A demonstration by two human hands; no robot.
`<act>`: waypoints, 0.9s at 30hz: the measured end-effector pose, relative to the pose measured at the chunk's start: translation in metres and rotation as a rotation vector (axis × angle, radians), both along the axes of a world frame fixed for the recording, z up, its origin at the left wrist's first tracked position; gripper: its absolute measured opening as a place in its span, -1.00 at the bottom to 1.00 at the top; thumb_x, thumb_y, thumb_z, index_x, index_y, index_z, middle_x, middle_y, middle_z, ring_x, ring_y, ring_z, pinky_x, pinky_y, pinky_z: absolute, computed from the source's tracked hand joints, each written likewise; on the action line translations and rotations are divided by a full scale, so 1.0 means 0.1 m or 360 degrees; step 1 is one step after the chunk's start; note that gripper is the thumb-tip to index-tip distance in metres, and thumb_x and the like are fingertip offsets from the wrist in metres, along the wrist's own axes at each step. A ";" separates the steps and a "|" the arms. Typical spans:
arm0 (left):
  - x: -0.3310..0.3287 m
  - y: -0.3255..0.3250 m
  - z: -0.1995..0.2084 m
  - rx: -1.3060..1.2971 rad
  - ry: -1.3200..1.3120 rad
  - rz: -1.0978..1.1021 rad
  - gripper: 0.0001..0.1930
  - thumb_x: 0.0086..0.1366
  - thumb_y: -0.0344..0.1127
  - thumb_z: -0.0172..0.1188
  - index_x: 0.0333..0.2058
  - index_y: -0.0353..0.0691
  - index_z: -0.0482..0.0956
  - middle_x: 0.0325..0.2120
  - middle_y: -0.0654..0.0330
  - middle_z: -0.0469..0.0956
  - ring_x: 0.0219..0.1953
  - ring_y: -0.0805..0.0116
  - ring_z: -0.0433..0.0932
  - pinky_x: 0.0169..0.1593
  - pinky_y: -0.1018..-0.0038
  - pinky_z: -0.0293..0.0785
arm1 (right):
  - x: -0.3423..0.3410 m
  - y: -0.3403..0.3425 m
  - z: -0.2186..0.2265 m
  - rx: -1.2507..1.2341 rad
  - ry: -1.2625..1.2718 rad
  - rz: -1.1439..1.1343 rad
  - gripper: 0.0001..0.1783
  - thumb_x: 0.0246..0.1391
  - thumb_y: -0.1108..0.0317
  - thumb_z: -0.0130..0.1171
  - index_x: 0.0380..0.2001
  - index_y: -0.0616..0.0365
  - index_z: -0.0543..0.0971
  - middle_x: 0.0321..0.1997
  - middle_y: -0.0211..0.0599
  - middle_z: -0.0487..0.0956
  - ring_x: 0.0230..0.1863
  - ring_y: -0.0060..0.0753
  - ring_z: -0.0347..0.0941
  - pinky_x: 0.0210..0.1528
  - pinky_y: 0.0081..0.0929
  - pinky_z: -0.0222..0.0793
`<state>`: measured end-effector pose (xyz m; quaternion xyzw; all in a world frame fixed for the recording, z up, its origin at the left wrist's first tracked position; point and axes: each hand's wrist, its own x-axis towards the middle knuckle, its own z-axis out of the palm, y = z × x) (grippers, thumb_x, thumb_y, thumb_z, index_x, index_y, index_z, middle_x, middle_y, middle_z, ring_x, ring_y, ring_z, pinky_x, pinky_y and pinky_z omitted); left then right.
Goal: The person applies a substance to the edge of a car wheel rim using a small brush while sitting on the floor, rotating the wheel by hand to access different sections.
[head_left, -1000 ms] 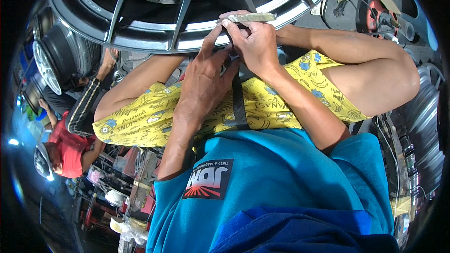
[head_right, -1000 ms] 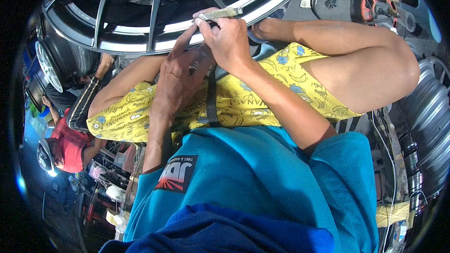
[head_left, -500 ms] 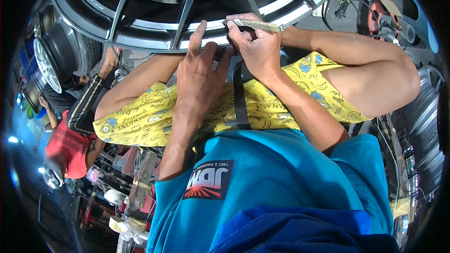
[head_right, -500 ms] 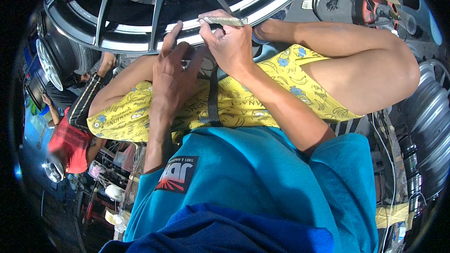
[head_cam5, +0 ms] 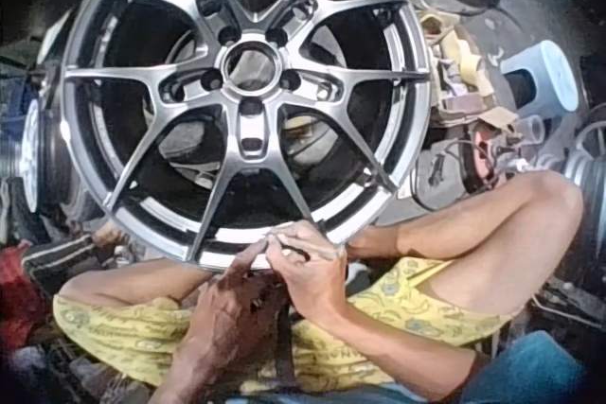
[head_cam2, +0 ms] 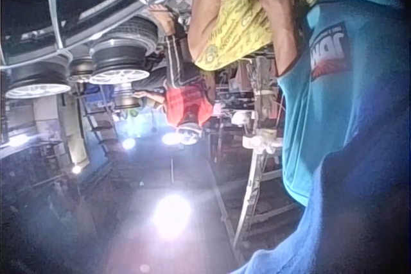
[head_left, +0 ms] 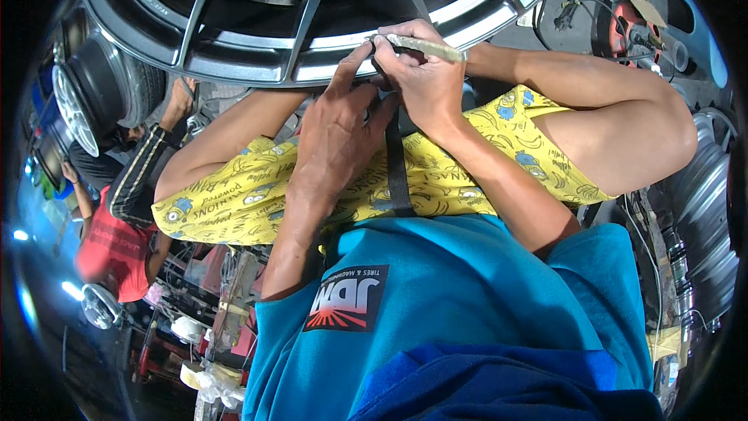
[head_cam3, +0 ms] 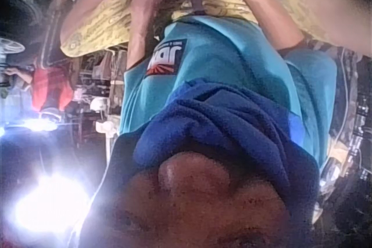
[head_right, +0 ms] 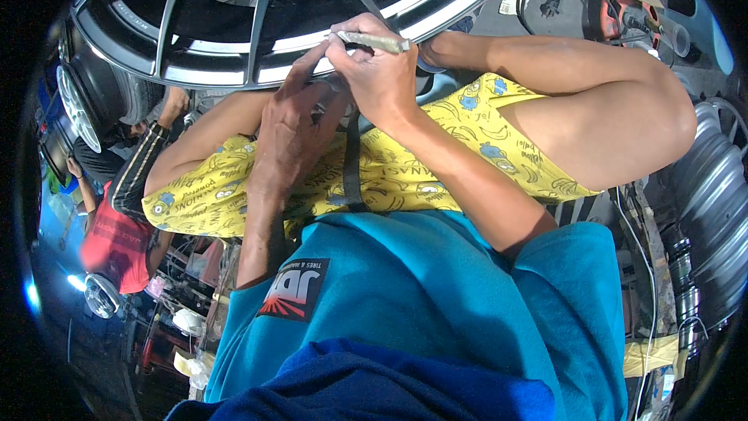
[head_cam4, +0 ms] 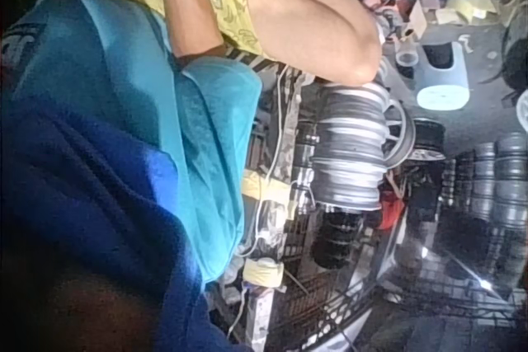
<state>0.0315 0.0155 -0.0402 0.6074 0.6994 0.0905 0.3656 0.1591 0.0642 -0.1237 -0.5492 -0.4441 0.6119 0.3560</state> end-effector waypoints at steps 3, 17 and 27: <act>-0.02 -0.01 -0.01 0.0003 -0.0021 0.0002 -0.80 0.35 -0.31 0.40 -0.17 -0.34 0.75 0.33 0.18 0.45 -0.30 0.01 0.77 -0.15 0.08 0.66 | 0.00 0.02 0.00 0.0111 -0.0118 0.0059 -0.89 0.16 0.43 0.37 -0.33 0.24 0.65 -0.52 -0.34 0.61 -0.54 -0.69 0.44 -0.44 -0.57 0.37; -0.02 -0.03 -0.03 -0.0056 -0.0036 0.0006 -0.82 0.35 -0.35 0.38 -0.16 -0.33 0.74 0.39 0.15 0.37 -0.18 -0.06 0.77 -0.09 0.05 0.68 | 0.01 0.06 0.09 0.0115 -0.0156 0.0127 -0.85 0.18 0.43 0.36 -0.29 0.27 0.59 -0.41 -0.26 0.63 -0.43 -0.57 0.58 -0.35 -0.51 0.46; -0.04 -0.04 -0.05 -0.0034 -0.0014 -0.0048 -0.78 0.32 -0.36 0.39 -0.11 -0.31 0.74 0.40 0.12 0.37 -0.16 -0.08 0.77 -0.06 0.05 0.69 | 0.01 0.04 0.05 0.0124 -0.0096 0.0118 -0.83 0.17 0.44 0.38 -0.30 0.27 0.58 -0.40 -0.23 0.65 -0.40 -0.53 0.61 -0.33 -0.49 0.49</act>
